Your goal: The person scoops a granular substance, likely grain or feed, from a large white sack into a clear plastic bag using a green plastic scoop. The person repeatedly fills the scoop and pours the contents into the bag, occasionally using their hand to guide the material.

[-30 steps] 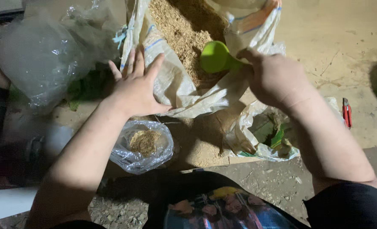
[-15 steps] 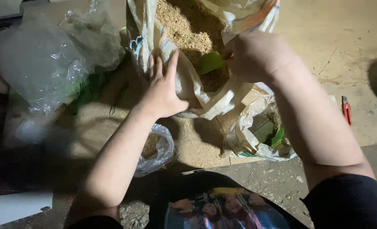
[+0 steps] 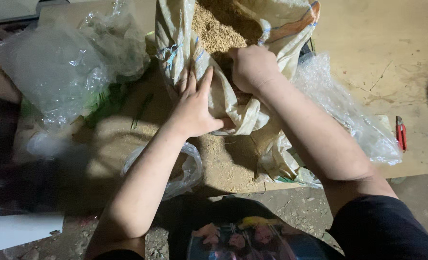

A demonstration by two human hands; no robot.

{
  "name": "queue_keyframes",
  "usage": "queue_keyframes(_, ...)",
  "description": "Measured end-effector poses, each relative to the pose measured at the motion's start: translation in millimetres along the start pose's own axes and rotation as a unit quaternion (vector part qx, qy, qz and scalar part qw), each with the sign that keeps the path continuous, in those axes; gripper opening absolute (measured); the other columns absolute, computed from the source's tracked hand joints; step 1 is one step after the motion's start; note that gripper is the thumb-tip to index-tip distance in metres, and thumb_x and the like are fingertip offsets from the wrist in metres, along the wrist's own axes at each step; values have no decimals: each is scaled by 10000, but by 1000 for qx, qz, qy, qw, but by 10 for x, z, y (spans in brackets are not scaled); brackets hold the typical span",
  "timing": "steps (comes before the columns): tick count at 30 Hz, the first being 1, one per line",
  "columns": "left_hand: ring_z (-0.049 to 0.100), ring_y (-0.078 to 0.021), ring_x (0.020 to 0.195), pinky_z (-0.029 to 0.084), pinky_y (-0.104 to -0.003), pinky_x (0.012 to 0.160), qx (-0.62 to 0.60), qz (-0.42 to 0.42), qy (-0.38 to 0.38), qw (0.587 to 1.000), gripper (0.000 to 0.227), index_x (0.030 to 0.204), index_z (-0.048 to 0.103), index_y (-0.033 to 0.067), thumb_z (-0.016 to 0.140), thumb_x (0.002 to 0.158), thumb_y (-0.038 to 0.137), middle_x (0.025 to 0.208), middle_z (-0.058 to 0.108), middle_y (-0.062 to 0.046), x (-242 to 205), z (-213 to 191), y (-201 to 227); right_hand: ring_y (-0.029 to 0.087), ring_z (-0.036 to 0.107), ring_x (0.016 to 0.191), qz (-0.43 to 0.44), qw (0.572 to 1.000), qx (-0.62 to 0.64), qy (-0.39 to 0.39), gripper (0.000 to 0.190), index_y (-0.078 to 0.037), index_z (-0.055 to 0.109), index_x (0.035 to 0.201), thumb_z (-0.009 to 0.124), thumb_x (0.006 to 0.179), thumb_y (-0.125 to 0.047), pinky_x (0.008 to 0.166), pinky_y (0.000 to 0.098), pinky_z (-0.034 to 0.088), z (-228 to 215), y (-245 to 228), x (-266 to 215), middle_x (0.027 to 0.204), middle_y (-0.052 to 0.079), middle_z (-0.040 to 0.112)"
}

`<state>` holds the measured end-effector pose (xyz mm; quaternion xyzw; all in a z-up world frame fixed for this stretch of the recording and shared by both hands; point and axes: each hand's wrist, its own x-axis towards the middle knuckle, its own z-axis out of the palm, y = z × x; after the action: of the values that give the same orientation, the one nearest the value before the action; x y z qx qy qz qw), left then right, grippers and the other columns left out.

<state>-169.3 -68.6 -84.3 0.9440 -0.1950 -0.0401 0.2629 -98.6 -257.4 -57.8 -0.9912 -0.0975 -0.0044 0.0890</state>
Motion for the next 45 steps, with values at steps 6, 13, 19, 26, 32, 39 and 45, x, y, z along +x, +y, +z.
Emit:
queue_keyframes(6,135,-476,1577,107,-652,1233,-133,49,8,990,1215,1667,50,140,823,794,480,1738,140,-225,8,46,-158,409,710,871,23,997,52,46,269,-213,770,1141,618,951,-328,796,504,572,-85,148,-154,944,217,732)
queue_keyframes(13,436,-433,1414,353,-592,1171,-66,70,197,976,603,1466,479,37,702,1032,391,1546,408,-266,-45,-54,-340,392,720,835,2,981,109,161,289,-175,785,1147,741,875,-262,771,474,580,-252,302,-423,940,205,745)
queue_keyframes(19,629,-340,1114,462,-547,946,59,115,274,953,273,1163,700,54,722,934,202,1201,647,-156,45,-508,-217,351,722,792,93,976,127,153,217,-224,810,1056,770,889,-357,766,455,573,-517,225,-568,868,137,746)
queue_keyframes(26,742,-322,818,551,-405,712,-109,175,281,937,37,974,671,59,642,998,64,861,735,-135,-4,-625,-296,364,713,793,65,977,79,188,223,-203,816,1059,783,899,-354,760,464,570,-613,117,-671,850,163,746)
queue_keyframes(32,684,-236,635,492,-366,586,-154,149,255,943,61,969,657,66,685,981,119,711,681,-99,-214,-647,-420,330,730,774,50,977,83,189,224,-186,807,1104,767,933,-325,739,438,578,-635,72,-806,881,143,756)
queue_keyframes(39,521,-170,511,393,-355,528,-166,113,262,944,111,949,651,74,737,969,142,571,530,-54,-408,-783,-608,316,730,773,2,966,53,252,188,-153,833,1104,798,985,-295,709,418,576,-780,7,-912,902,143,768)
queue_keyframes(45,513,-181,517,391,-352,513,-144,66,264,952,118,945,655,84,739,965,165,583,525,-50,-588,-923,-801,222,720,796,-136,937,152,284,199,41,746,1111,813,990,-102,622,325,541,-1027,-315,-1065,952,164,755)
